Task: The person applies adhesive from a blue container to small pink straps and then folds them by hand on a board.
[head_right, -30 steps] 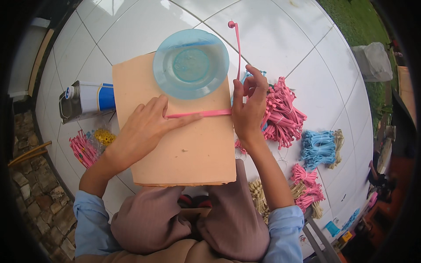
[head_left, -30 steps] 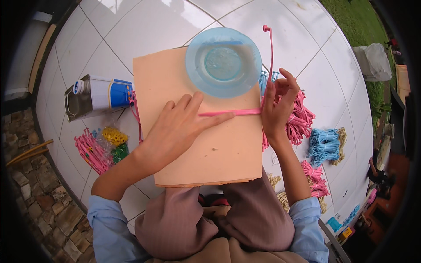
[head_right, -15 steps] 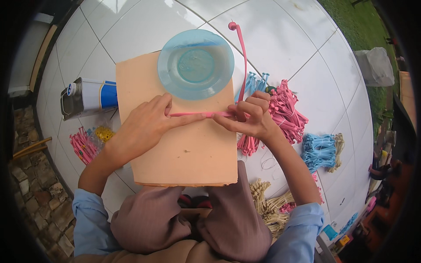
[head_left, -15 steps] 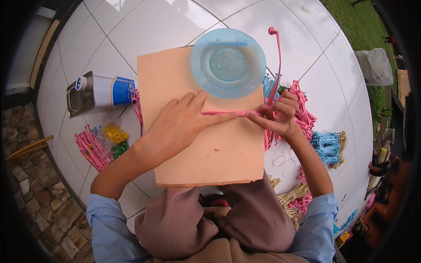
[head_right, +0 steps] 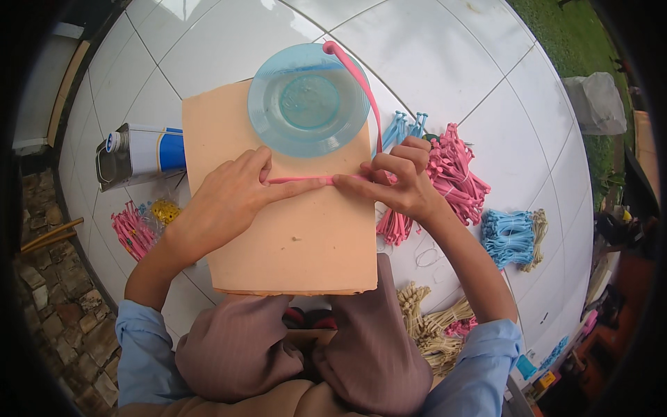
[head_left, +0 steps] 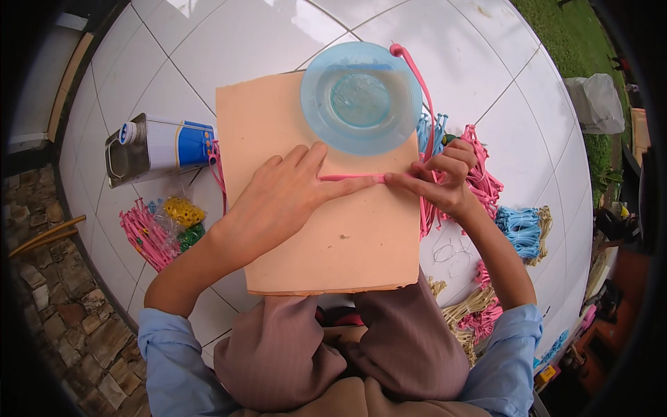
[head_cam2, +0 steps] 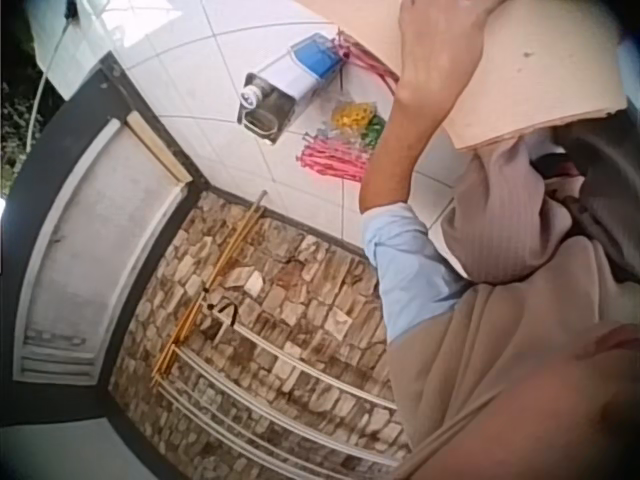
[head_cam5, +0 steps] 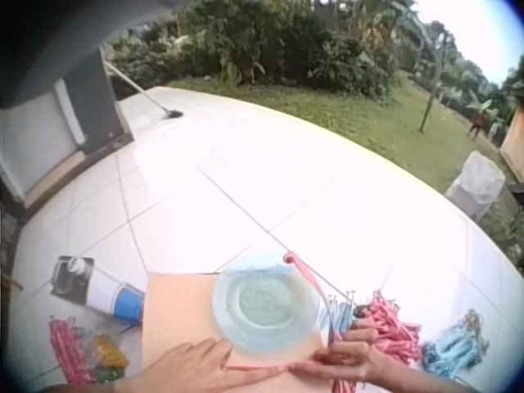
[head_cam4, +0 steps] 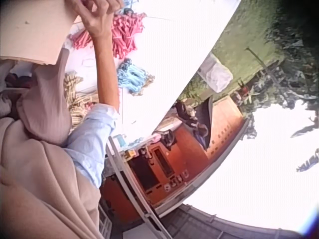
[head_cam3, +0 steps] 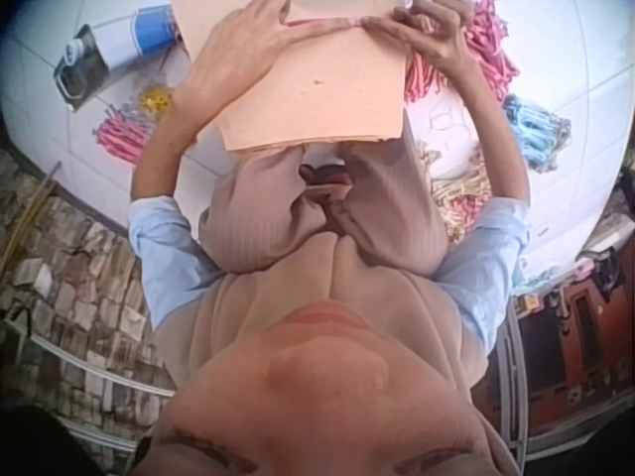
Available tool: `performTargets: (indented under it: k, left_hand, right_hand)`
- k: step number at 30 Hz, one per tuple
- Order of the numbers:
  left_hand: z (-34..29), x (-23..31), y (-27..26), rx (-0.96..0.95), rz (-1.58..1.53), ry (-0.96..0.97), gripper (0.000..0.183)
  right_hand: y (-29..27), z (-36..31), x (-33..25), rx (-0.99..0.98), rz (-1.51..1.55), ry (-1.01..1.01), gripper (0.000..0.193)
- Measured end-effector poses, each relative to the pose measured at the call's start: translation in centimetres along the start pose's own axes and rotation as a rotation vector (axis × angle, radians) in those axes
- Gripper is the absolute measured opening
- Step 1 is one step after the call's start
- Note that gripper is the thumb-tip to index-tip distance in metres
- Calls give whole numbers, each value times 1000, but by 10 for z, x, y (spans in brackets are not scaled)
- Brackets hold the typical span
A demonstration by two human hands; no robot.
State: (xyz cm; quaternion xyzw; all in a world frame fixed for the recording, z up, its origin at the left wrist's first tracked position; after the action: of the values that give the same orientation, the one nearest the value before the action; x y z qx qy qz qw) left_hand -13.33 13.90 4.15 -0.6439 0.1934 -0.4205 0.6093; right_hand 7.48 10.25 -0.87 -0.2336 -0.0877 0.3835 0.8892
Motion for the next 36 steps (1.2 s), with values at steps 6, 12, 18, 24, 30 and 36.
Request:
performTargets:
  k: [6, 12, 18, 24, 30, 36]
  left_hand:
    - [0, -1, 1, 15, 10, 16, 58]
    - [-3, 0, 2, 53, 10, 46, 56]
    - [-22, 11, 6, 239, -235, -7, 39]
    - [-46, 27, -21, 450, -1103, -505, 27]
    - [-102, 35, -123, 1081, -1611, -550, 20]
    - [-142, 75, -154, 828, -1150, -270, 41]
  right_hand:
    - [0, 1, 3, 48, 28, 13, 51]
    - [2, -11, 1, 91, 111, 375, 52]
    - [-14, -22, -18, 286, 586, 1174, 48]
    - [-112, 25, -53, 279, 613, 1185, 70]
    - [-155, 160, -108, 318, 671, 970, 76]
    - [-110, 272, -165, 503, 902, 823, 76]
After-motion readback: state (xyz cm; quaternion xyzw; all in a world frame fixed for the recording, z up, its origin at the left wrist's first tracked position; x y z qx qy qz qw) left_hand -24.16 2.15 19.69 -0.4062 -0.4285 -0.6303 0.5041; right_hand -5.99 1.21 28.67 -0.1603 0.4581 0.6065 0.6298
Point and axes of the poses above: each hand's wrist, its own z-axis towards the middle knuckle, its own y-axis out of the palm, x = y × z, the point moved 4 cm from there along z, towards the middle knuckle, and after that the axes turned 14 degrees about x, right-handed, at the moved point
